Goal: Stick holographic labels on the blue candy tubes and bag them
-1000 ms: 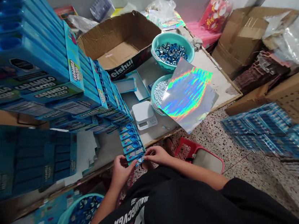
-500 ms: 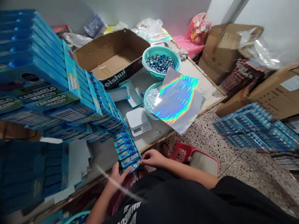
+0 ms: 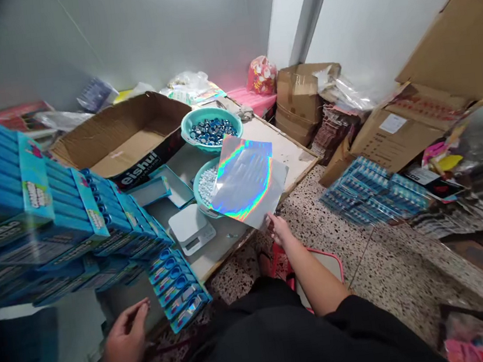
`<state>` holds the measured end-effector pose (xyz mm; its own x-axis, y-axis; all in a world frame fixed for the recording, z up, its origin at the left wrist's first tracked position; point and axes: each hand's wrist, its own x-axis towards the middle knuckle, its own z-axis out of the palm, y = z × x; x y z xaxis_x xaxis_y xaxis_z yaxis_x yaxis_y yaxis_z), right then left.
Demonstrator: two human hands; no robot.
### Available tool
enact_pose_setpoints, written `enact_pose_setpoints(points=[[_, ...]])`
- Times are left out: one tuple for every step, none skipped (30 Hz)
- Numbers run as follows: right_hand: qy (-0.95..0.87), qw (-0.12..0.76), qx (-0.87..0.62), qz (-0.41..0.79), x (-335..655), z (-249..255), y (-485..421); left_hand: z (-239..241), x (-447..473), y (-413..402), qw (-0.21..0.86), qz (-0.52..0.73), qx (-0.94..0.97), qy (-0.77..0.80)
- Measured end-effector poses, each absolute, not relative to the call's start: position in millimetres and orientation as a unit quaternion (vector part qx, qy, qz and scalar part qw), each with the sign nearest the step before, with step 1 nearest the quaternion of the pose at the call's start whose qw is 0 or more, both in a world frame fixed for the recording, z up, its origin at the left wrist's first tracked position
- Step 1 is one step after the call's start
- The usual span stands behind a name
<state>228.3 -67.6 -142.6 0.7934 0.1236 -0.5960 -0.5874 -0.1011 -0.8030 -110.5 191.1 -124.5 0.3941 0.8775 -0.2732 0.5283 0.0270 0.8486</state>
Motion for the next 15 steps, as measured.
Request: enact_pose_setpoints(points=[[0.167, 0.658, -0.682, 0.274, 234, -143, -63, -115, -101, 188, 0.478, 0.208, 0.669, 0.53], [0.163, 0.665, -0.675, 0.273, 240, -143, -60, -107, -89, 184, 0.468, 0.234, 0.663, 0.535], [0.156, 0.673, -0.669, 0.273, 244, -142, -58, -101, -75, 178, 0.461, 0.257, 0.655, 0.54], [0.145, 0.681, -0.664, 0.273, 247, -140, -58, -96, -60, 170, 0.461, 0.27, 0.649, 0.541], [0.131, 0.69, -0.658, 0.272, 250, -136, -59, -94, -43, 163, 0.467, 0.272, 0.647, 0.538], [0.113, 0.699, -0.652, 0.272, 251, -131, -62, -92, -26, 155, 0.479, 0.267, 0.647, 0.53], [0.091, 0.707, -0.645, 0.275, 252, -124, -66, -91, -7, 148, 0.494, 0.256, 0.65, 0.518], [0.068, 0.713, -0.638, 0.283, 251, -116, -71, -91, 12, 141, 0.511, 0.241, 0.656, 0.5], [0.044, 0.717, -0.63, 0.295, 251, -106, -75, -91, 32, 136, 0.526, 0.226, 0.664, 0.481], [0.023, 0.718, -0.621, 0.313, 250, -95, -78, -91, 52, 132, 0.536, 0.214, 0.672, 0.465], [-0.001, 0.718, -0.61, 0.335, 250, -83, -81, -91, 71, 129, 0.542, 0.205, 0.678, 0.451], [-0.029, 0.716, -0.597, 0.361, 251, -70, -84, -91, 90, 127, 0.548, 0.198, 0.683, 0.44], [-0.06, 0.715, -0.58, 0.385, 252, -56, -85, -90, 108, 127, 0.554, 0.189, 0.687, 0.431], [-0.094, 0.716, -0.559, 0.407, 255, -42, -86, -89, 124, 127, 0.562, 0.178, 0.687, 0.425], [-0.133, 0.717, -0.535, 0.428, 259, -27, -86, -88, 137, 127, 0.571, 0.163, 0.686, 0.42]])
